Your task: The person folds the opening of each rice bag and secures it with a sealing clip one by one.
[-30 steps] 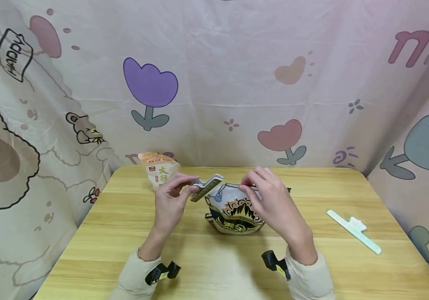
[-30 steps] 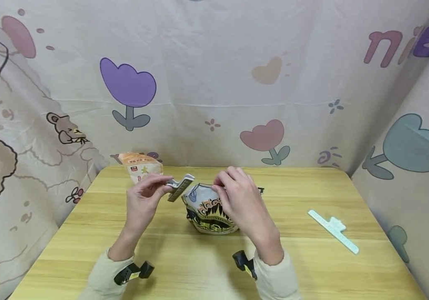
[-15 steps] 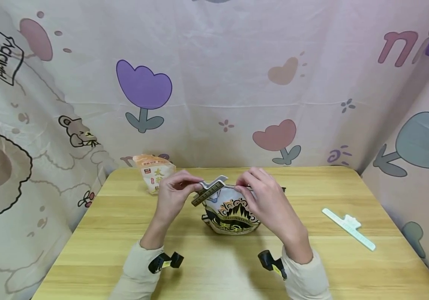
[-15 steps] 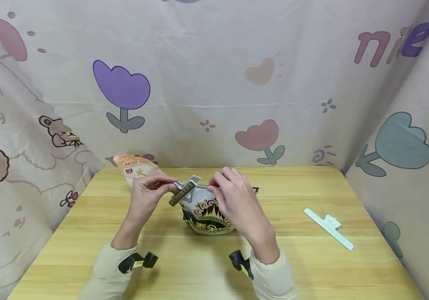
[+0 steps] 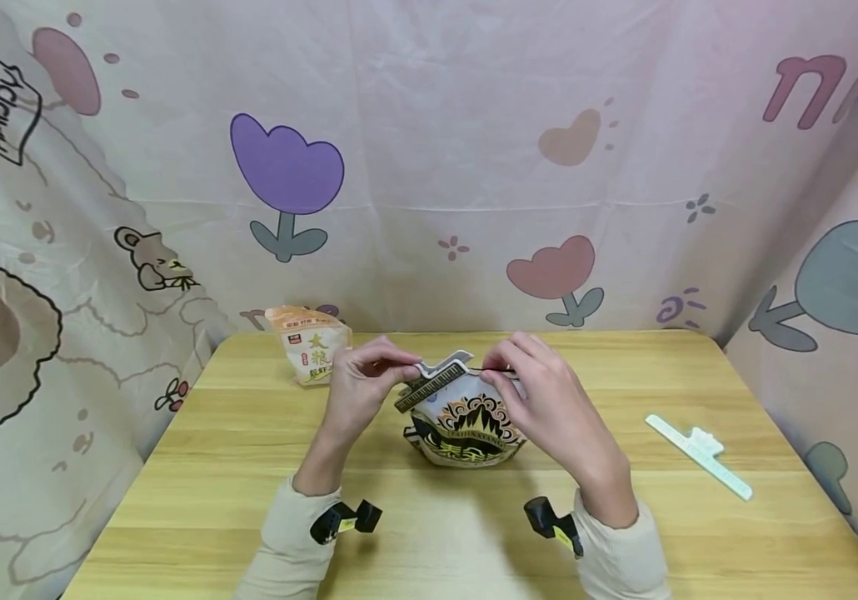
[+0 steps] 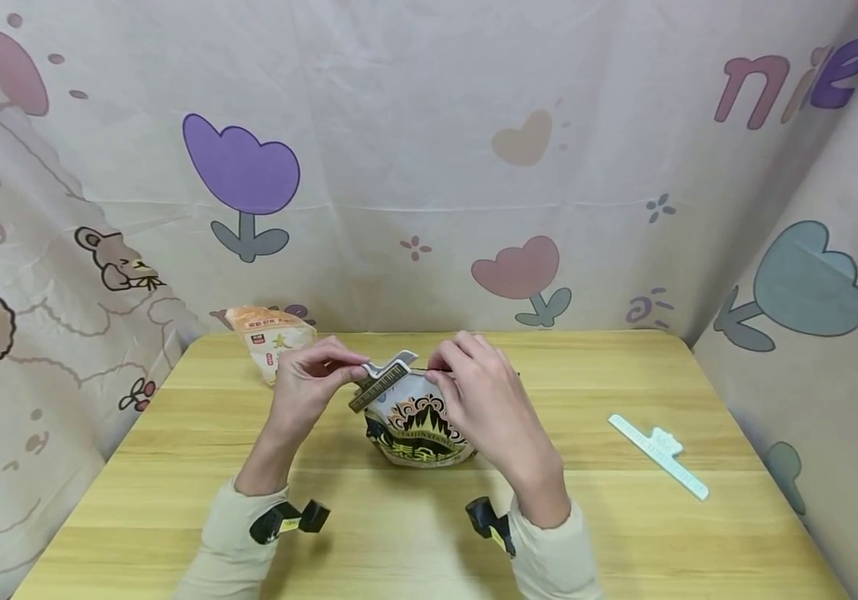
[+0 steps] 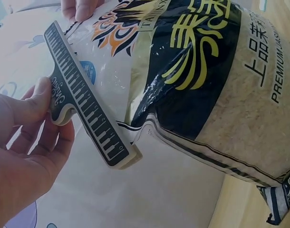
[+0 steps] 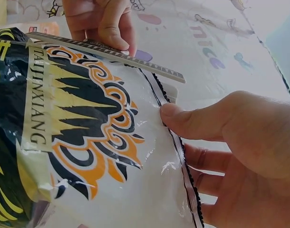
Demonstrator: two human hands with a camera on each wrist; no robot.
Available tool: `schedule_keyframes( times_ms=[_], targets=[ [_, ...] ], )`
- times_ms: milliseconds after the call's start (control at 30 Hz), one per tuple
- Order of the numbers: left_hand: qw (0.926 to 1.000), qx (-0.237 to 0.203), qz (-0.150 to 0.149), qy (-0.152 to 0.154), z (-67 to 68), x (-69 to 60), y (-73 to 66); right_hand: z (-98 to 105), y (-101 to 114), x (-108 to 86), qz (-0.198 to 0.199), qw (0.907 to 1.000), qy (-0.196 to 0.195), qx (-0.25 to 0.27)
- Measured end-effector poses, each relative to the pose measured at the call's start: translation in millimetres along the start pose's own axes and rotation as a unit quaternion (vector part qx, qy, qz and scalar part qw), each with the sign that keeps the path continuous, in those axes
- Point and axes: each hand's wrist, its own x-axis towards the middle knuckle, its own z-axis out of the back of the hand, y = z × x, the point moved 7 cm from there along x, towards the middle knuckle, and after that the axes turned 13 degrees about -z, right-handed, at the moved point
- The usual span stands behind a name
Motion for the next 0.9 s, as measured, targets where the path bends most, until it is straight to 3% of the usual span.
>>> schedule_keyframes(
  times_ms=[400,700,900],
  targets=[
    [0.9996,0.021,-0.015,0.010,-6.3,-0.2,-5.1,0.7,-2.3,-1.8,-0.001,1.0000,-0.008,0.005],
    [0.9981,0.040,0.000,0.046,-6.8,-5.2,-6.4,-2.3,-2.2,-1.8,0.003,1.0000,-0.001,0.004],
    [0.9981,0.045,0.003,0.043,-6.2,-4.3,-8.0,-2.7,-0.3,0.2,0.004,1.0000,0.002,0.007]
  ],
)
